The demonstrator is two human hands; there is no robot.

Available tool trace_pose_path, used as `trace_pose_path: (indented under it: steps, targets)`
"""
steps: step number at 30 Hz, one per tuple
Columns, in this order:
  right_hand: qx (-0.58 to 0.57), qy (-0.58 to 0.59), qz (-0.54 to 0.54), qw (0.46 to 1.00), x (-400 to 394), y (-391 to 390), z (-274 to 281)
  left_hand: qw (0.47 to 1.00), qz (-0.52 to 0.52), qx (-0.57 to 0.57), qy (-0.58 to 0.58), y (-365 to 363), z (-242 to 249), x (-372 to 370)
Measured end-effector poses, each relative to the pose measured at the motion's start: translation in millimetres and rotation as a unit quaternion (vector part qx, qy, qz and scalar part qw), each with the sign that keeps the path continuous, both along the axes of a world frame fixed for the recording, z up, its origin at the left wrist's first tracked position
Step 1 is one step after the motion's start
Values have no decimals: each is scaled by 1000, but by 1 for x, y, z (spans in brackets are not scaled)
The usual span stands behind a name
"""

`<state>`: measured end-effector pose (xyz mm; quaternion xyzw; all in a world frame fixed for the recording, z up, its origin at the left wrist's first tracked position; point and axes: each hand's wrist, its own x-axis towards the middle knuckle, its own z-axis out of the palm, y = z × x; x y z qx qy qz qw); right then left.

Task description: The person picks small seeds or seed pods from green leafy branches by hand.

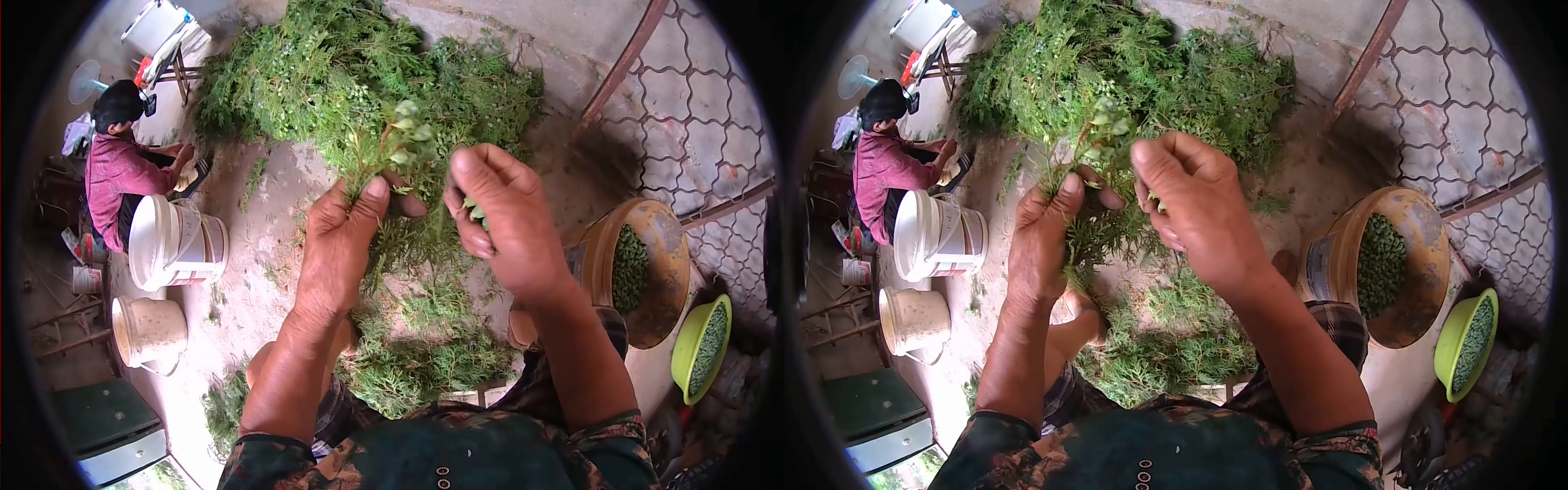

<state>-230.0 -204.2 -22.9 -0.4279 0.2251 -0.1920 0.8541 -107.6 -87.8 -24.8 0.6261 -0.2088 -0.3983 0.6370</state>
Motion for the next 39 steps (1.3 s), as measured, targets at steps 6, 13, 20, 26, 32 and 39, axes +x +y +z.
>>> trace_pose_path:
  steps: [6, 13, 20, 26, 32, 39]
  targets:
    - [-337, 6, -125, 933, 15, 12, -21, 988, -61, -66, -126, -1, -3, -10]
    - [-555, 49, -188, 809, 16, 6, -24, 983, -56, -34, -174, -1, -8, -13]
    - [91, -218, -60, 970, -19, -43, 12, 991, -21, 66, -114, 6, -1, -10]
    - [-25, -104, -22, 994, -6, -15, 1, 979, -41, 25, -198, 2, -17, -11]
    - [-408, 80, 18, 909, 2, 1, -11, 933, -79, 56, -347, 2, -18, -15]
    - [-243, 0, -129, 961, -23, -42, 6, 967, -23, 104, -230, -2, -20, -8]
